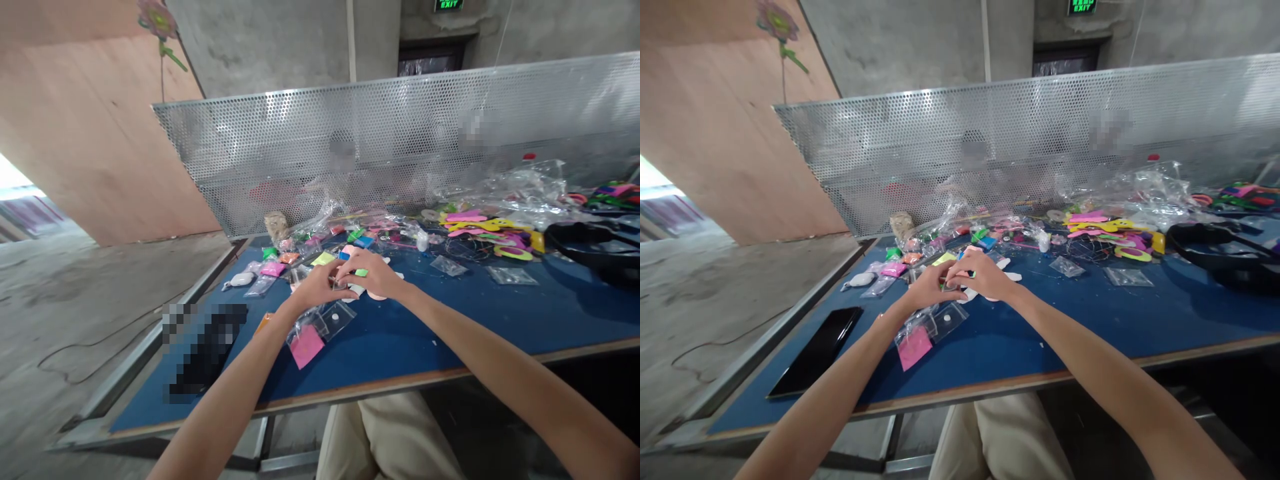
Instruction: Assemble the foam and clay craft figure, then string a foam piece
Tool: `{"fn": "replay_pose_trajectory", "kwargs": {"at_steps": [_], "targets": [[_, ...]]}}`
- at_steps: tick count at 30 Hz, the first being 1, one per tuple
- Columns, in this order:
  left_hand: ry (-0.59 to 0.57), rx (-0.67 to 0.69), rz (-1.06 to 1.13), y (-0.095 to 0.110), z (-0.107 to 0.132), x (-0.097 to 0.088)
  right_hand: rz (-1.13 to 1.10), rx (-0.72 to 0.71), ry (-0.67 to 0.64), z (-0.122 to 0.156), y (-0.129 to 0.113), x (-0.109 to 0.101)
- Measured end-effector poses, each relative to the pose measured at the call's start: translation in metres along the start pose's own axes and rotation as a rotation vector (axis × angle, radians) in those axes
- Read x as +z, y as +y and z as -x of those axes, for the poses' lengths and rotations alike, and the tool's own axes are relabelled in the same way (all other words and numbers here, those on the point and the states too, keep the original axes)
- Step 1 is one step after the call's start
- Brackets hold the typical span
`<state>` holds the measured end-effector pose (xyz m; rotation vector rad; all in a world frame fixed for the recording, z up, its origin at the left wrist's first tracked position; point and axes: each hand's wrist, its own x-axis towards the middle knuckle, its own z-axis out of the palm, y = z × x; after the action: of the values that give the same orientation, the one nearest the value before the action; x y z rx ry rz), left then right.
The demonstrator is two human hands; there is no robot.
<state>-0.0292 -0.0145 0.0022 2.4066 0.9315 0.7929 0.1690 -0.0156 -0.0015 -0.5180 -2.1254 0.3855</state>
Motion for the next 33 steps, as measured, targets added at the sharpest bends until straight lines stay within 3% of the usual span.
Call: {"fn": "replay_pose_trajectory", "kwargs": {"at_steps": [7, 12, 15, 19, 23, 28, 33], "targets": [[-0.003, 0.008, 0.029, 0.002, 0.000, -0.002, -0.081, 0.041, 0.006, -0.001, 0.001, -0.002], [-0.025, -0.067, 0.103, -0.001, 0.002, 0.000, -0.028, 0.045, 0.113, 0.001, -0.003, -0.006], [-0.013, -0.053, 0.180, -0.001, 0.001, 0.000, 0.121, -0.032, 0.041, 0.003, -0.005, -0.010], [-0.107, -0.022, 0.276, 0.006, 0.001, -0.003, 0.233, -0.088, -0.075, 0.004, -0.006, -0.010], [-0.138, -0.042, 0.252, 0.011, 0.002, -0.008, 0.278, -0.065, -0.047, 0.003, -0.001, -0.009], [-0.051, -0.141, 0.021, -0.004, -0.001, -0.010, 0.397, 0.040, 0.140, 0.001, 0.004, -0.012], [-0.065, -0.157, 0.048, -0.019, -0.002, -0.006, 0.498, 0.030, 0.008, 0.004, -0.003, -0.018]]}}
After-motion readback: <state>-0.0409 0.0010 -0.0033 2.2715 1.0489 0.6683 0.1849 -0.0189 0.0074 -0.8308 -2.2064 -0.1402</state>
